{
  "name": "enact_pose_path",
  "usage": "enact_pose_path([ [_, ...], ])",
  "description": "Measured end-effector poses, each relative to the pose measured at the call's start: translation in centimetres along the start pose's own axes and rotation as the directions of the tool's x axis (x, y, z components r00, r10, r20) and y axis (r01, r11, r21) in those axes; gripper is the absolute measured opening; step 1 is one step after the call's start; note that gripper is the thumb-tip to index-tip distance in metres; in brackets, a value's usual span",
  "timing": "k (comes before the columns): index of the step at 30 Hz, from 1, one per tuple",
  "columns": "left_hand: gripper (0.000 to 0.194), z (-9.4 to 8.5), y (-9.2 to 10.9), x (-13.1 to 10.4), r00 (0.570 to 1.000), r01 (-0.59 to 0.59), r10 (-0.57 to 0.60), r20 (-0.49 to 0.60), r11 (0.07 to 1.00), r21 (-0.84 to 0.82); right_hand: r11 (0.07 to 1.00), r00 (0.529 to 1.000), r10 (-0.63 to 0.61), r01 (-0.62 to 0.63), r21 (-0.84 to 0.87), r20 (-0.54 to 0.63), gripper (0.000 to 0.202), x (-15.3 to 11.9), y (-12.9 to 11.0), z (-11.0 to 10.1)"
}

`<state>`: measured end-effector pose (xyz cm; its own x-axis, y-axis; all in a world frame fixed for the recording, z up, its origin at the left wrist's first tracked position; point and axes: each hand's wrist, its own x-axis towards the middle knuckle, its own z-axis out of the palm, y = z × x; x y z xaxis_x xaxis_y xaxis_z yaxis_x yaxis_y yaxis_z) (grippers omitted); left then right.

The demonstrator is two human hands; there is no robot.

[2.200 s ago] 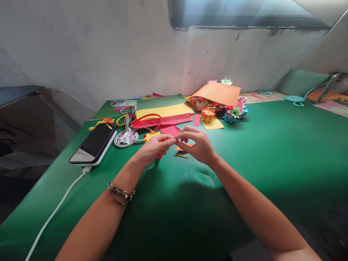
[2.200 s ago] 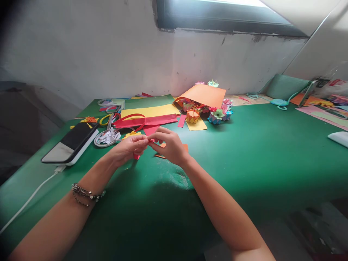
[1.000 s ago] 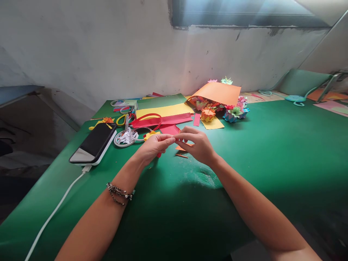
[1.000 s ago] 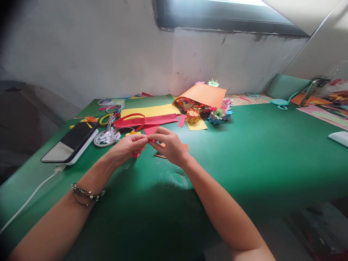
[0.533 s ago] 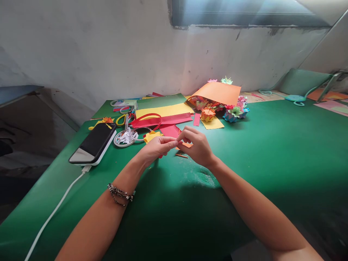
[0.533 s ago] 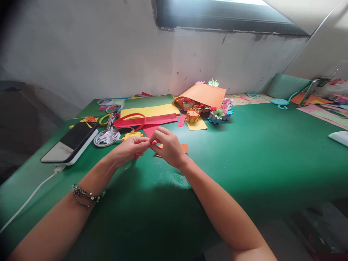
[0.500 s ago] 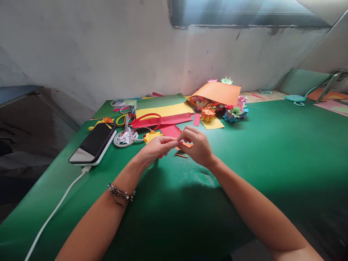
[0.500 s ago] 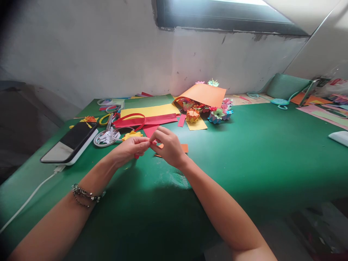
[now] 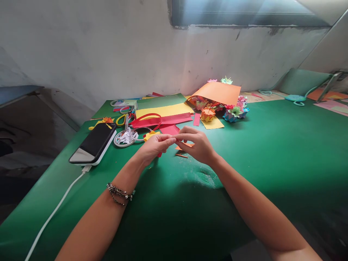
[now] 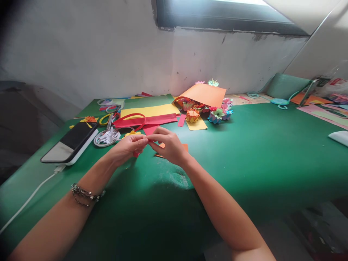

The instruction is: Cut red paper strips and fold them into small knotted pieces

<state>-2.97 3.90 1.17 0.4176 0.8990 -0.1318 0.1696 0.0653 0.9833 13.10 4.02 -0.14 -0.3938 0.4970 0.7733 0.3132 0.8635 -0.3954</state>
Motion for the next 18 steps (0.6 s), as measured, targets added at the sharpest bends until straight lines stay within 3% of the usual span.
enact_pose_path([
  [13, 0.033, 0.25, 0.04, -0.13, 1.000, -0.027, 0.026, 0.017, 0.995, 0.098, 0.988, 0.989, 0.150, -0.150, -0.024, -0.011, 0.023, 0.18, -0.62, 0.13],
  [18, 0.032, 0.00, -0.02, -0.13, 0.999, -0.047, 0.046, 0.016, 0.995, 0.085, 0.992, 0.992, 0.126, -0.126, -0.015, 0.025, 0.010, 0.18, -0.47, 0.03],
])
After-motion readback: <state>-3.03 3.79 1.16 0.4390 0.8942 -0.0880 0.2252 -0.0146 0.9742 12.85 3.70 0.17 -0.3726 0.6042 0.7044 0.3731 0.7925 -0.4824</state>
